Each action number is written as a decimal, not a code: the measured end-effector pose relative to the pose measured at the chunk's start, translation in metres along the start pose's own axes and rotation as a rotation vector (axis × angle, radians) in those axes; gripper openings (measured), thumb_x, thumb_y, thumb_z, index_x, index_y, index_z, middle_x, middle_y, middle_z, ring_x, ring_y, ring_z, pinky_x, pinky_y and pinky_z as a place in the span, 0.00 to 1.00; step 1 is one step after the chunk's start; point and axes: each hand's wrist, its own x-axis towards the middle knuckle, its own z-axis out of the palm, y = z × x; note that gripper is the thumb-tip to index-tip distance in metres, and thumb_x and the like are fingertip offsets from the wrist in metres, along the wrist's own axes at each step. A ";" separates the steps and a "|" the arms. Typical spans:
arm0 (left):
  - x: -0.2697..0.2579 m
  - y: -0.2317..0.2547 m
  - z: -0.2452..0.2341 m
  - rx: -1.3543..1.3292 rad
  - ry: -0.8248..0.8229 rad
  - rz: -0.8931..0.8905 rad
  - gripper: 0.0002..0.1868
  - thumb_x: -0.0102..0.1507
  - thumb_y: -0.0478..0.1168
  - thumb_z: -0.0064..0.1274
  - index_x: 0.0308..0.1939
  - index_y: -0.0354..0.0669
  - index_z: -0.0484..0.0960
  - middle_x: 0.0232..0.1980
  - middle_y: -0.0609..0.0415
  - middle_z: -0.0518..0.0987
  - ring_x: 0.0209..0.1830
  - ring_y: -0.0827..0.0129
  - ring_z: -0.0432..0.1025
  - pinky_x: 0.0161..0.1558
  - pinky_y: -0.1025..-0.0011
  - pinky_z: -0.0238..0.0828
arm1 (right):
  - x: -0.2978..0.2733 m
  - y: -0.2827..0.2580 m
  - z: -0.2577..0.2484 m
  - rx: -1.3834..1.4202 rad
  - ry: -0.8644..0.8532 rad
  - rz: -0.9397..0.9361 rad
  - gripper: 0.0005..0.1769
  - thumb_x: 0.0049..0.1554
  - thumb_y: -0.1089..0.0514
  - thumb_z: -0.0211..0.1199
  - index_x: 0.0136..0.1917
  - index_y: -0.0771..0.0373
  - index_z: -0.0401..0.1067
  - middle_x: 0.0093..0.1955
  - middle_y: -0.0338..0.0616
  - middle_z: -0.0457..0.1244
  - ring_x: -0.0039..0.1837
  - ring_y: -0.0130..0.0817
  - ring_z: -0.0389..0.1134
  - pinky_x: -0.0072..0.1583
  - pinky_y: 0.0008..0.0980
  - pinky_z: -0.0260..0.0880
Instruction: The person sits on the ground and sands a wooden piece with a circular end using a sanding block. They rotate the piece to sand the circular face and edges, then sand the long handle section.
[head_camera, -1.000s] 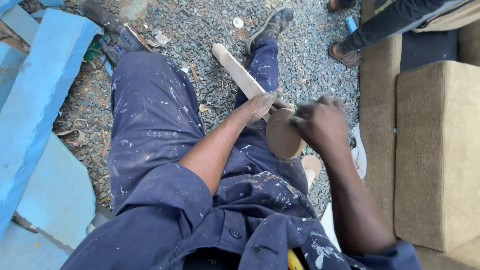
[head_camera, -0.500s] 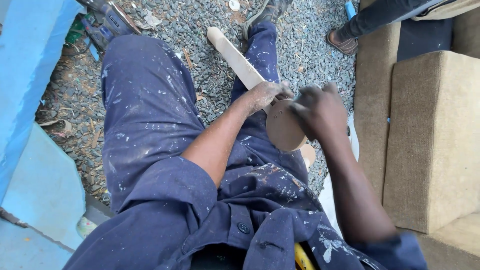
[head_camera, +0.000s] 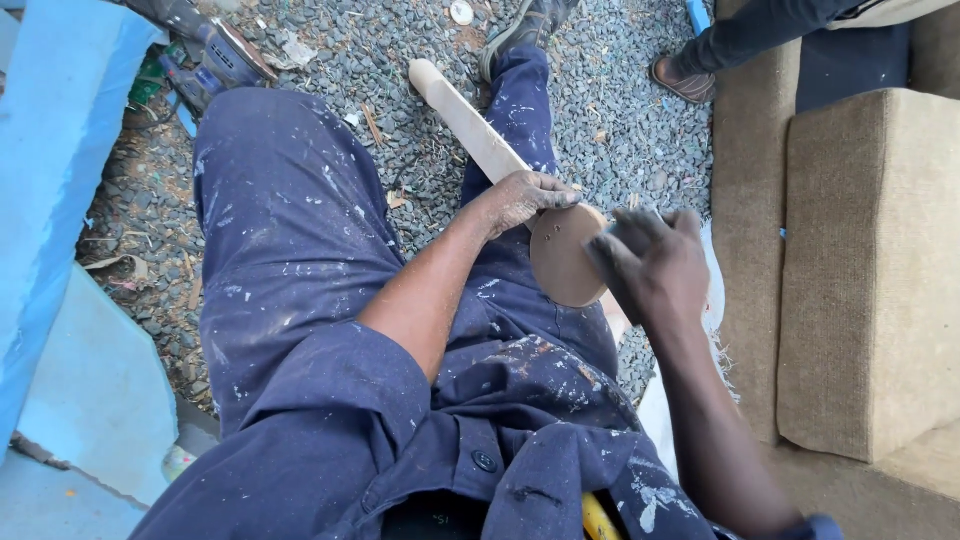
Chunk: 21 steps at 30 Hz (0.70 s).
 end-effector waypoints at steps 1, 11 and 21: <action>-0.003 0.003 0.002 0.000 -0.001 0.000 0.12 0.62 0.46 0.65 0.46 0.46 0.90 0.57 0.45 0.84 0.63 0.58 0.74 0.67 0.64 0.66 | 0.010 -0.008 0.005 0.000 0.000 0.000 0.21 0.56 0.44 0.73 0.62 0.44 0.80 0.58 0.53 0.58 0.58 0.65 0.68 0.55 0.58 0.71; -0.030 0.038 0.013 0.169 0.028 -0.086 0.17 0.67 0.50 0.55 0.57 0.53 0.87 0.67 0.43 0.78 0.75 0.49 0.64 0.74 0.55 0.55 | 0.024 -0.005 0.018 0.159 -0.129 -0.061 0.26 0.61 0.40 0.68 0.69 0.49 0.73 0.58 0.56 0.58 0.63 0.62 0.66 0.60 0.57 0.68; -0.012 0.045 0.022 0.529 0.228 0.078 0.26 0.65 0.64 0.49 0.31 0.46 0.86 0.37 0.45 0.83 0.50 0.49 0.78 0.57 0.55 0.71 | -0.063 0.050 0.013 0.762 -0.042 0.067 0.25 0.65 0.53 0.62 0.74 0.54 0.68 0.52 0.51 0.65 0.59 0.36 0.61 0.60 0.43 0.67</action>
